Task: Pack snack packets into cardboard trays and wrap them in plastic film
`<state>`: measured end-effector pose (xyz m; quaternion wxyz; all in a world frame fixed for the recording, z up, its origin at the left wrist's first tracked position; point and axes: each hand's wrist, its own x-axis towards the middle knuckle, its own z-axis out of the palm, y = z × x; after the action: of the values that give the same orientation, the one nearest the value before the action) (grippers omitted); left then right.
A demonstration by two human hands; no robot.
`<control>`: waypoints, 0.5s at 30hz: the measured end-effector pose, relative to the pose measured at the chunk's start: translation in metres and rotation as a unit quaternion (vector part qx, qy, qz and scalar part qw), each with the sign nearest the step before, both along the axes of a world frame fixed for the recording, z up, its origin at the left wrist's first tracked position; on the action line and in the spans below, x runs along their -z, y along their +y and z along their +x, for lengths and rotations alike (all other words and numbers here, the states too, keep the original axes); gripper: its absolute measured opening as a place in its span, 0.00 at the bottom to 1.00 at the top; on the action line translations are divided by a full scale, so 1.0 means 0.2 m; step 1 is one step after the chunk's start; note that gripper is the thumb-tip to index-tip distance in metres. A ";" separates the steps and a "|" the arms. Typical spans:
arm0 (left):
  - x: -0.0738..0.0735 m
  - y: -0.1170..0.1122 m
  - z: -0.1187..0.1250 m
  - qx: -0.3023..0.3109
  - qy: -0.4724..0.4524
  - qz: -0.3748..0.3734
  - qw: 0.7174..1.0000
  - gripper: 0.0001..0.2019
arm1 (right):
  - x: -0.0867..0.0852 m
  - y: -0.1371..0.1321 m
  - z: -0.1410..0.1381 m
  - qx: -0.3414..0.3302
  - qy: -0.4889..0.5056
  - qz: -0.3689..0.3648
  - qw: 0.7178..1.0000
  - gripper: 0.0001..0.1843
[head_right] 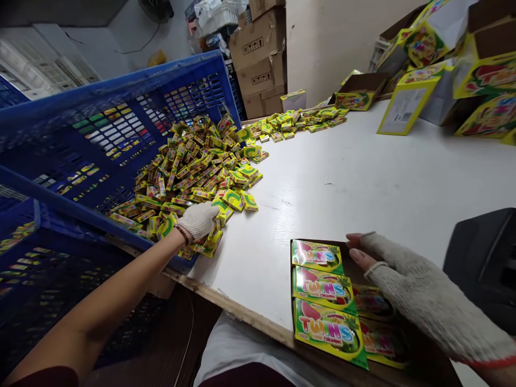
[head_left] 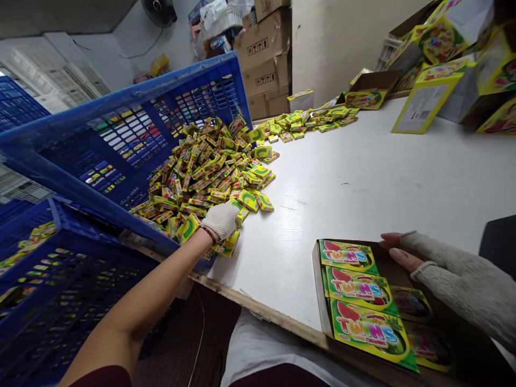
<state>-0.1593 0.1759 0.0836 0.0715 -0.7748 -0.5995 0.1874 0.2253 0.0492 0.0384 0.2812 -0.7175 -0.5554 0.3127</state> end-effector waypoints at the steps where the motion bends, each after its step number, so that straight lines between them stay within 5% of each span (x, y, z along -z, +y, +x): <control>1: 0.03 0.01 0.00 -0.006 0.004 -0.008 1.000 0.12 | -0.03 0.00 -0.03 -0.005 0.022 -0.004 1.000 0.23; 7: 0.16 0.00 -0.02 -0.007 0.013 -0.008 1.000 0.16 | -0.10 -0.04 -0.14 -0.055 0.092 -0.055 0.993 0.26; 15: 0.22 0.07 0.06 -0.020 -0.018 0.039 0.999 0.14 | -0.11 -0.03 -0.17 -0.043 0.055 -0.026 0.997 0.22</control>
<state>-0.1472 0.1904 0.0396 0.0875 -0.7623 -0.6231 0.1514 0.1908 0.0431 0.0596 0.2786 -0.6819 -0.5609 0.3779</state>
